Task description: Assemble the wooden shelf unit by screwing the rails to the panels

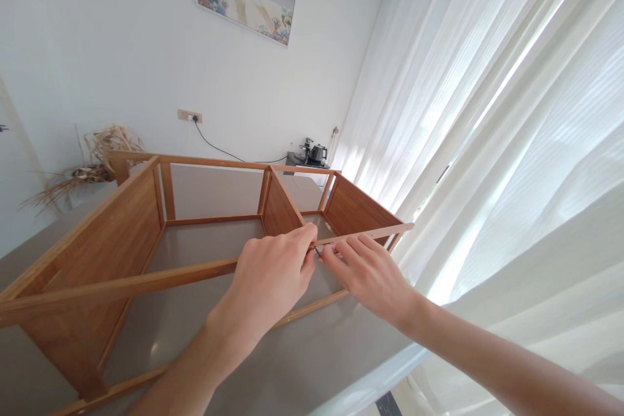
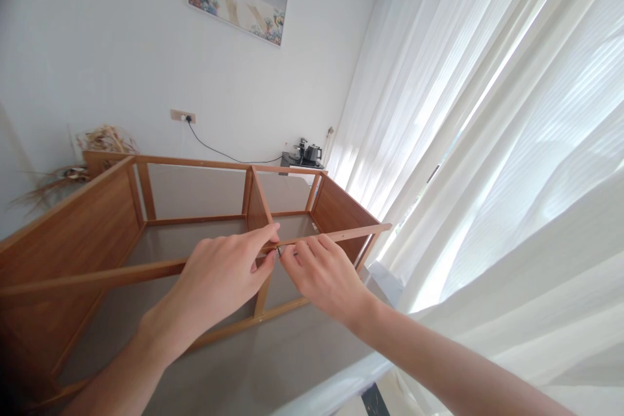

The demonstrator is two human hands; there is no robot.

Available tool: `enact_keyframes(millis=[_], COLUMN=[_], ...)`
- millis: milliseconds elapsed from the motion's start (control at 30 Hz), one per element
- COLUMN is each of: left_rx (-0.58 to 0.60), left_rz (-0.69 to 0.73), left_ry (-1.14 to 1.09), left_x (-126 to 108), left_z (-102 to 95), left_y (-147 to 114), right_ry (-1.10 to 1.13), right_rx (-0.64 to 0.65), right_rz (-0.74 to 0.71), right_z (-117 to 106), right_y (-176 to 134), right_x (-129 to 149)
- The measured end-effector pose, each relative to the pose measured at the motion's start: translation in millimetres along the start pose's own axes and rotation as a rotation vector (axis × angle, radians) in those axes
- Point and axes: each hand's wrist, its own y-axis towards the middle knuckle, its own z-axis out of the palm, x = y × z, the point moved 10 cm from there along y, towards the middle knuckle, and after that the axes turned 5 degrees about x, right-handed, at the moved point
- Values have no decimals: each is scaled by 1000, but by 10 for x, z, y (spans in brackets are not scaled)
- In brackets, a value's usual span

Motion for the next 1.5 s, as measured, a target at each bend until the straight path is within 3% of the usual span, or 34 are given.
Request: enact_keyframes(millis=[333,533,900,1500], left_rx=[39,21,33,26], left_rz=[0,4,9,36], left_ry=[3,11,7,-8], left_x=[13,9,-1,-50], left_z=[47,23,42,-12], left_y=[11,-5,-2,-13], right_ry=[16,-82,-183,-214], right_rx=[-23,-73,-49,-2], right_rz=[23,-8,-157,-161], right_z=[-61,-77,-49,-54], right_y=[27,13,14,46], right_x=[-28,43,56,52])
